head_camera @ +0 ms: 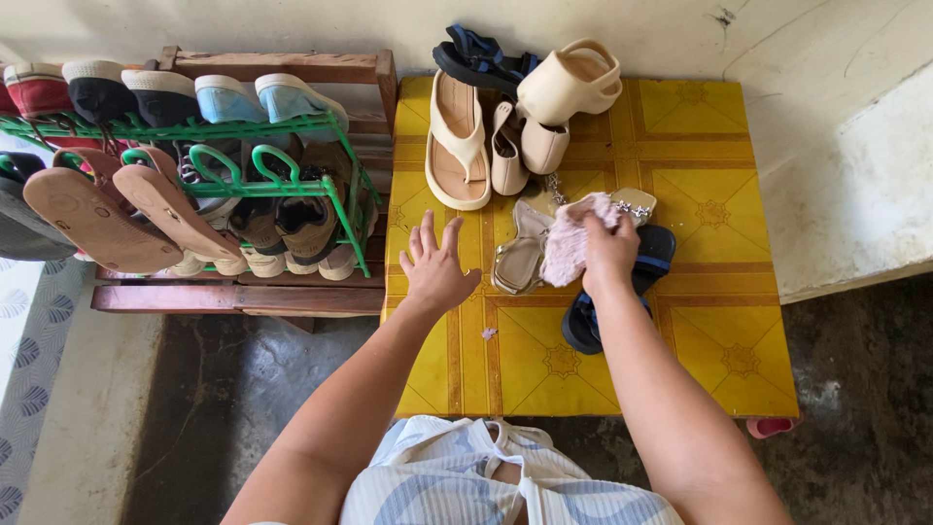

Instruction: The person wipes a pair of pink sandals with a cloth, then places them on a shoe rack. They then pick up a pair of dark blue sandals and wipe them with the same cloth.

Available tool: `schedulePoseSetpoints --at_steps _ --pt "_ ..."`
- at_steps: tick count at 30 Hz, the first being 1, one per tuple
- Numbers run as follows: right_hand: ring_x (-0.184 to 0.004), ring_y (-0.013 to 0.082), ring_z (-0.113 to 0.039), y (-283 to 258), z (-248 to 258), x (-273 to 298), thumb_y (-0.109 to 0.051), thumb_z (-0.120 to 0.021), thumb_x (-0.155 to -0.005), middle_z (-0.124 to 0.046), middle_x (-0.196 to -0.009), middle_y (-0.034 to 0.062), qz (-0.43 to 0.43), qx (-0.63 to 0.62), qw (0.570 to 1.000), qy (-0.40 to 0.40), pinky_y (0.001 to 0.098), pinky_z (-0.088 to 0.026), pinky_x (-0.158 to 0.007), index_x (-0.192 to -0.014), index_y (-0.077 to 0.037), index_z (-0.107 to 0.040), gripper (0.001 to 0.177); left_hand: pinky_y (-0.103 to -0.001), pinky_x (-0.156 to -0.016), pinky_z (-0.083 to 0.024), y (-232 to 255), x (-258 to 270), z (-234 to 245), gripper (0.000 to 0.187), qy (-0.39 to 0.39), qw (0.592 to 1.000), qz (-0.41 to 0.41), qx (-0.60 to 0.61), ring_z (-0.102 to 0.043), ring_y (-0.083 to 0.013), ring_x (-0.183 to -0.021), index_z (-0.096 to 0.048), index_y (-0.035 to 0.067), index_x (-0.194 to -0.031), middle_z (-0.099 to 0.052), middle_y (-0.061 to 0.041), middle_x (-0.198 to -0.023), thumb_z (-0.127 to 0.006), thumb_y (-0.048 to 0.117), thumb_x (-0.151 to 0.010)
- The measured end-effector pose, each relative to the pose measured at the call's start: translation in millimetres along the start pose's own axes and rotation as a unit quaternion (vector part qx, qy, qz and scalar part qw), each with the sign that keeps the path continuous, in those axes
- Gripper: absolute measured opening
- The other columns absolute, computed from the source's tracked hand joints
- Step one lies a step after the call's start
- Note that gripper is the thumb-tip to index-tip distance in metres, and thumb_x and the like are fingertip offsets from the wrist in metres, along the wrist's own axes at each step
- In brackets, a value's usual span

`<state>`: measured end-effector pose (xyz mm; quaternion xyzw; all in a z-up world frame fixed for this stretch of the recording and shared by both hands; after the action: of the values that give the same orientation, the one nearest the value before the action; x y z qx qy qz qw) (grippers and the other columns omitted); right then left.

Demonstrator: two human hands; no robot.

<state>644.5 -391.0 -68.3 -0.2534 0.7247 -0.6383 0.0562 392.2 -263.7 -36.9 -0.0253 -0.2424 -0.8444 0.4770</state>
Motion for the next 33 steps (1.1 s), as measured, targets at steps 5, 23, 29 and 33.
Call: schedulePoseSetpoints --at_steps 5,23,29,33 --pt "-0.092 0.0166 -0.070 1.0 40.5 -20.4 -0.012 -0.065 -0.101 -0.073 -0.109 0.0080 0.043 0.022 0.995 0.083 0.0316 -0.057 -0.081 -0.117 -0.003 -0.064 0.018 -0.069 -0.116 -0.021 3.3 3.3 -7.7 0.101 -0.025 1.000 -0.001 -0.001 -0.008 -0.0434 -0.154 -0.021 0.028 -0.158 -0.004 -0.018 -0.167 -0.080 0.041 -0.078" --pt "-0.096 0.0268 -0.072 19.5 95.7 -11.2 -0.008 -0.079 -0.082 -0.073 -0.110 0.0177 0.044 0.282 0.943 0.174 0.0390 -0.056 -0.085 -0.117 0.002 -0.066 0.039 -0.064 -0.116 -0.026 2.4 -13.7 -24.1 0.096 -0.068 0.997 -0.021 -0.001 -0.013 -0.0402 -0.154 -0.027 0.028 -0.157 -0.009 -0.016 -0.168 -0.079 0.044 -0.079" --pt "-0.093 0.0300 -0.072 52.9 142.5 -52.0 -0.006 -0.078 -0.081 -0.072 -0.104 0.0156 -0.075 0.301 0.941 0.135 0.0421 -0.057 -0.081 -0.112 -0.001 -0.071 0.033 -0.068 -0.117 -0.023 51.0 -19.1 -39.2 0.098 -0.117 0.992 -0.044 0.016 -0.012 -0.0379 -0.156 -0.019 0.033 -0.161 -0.007 -0.008 -0.171 -0.076 0.047 -0.082" --pt "-0.084 0.0291 -0.075 98.5 158.7 -77.8 0.002 -0.073 -0.079 -0.075 -0.099 0.0145 -0.192 0.102 0.975 0.034 0.0423 -0.061 -0.073 -0.110 0.000 -0.071 0.031 -0.071 -0.118 -0.018 88.5 -23.7 -48.6 0.097 -0.155 0.986 -0.067 0.005 -0.010 -0.0366 -0.156 -0.014 0.036 -0.162 -0.009 -0.003 -0.171 -0.071 0.053 -0.085"
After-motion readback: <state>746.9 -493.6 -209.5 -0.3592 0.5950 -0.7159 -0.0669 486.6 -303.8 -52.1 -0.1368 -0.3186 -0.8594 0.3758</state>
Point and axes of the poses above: each hand's wrist, its own x-axis away from the middle knuckle, its own z-axis out of the back of the hand, y = z × x, the point moved 5 cm from there along -x, towards the middle knuckle
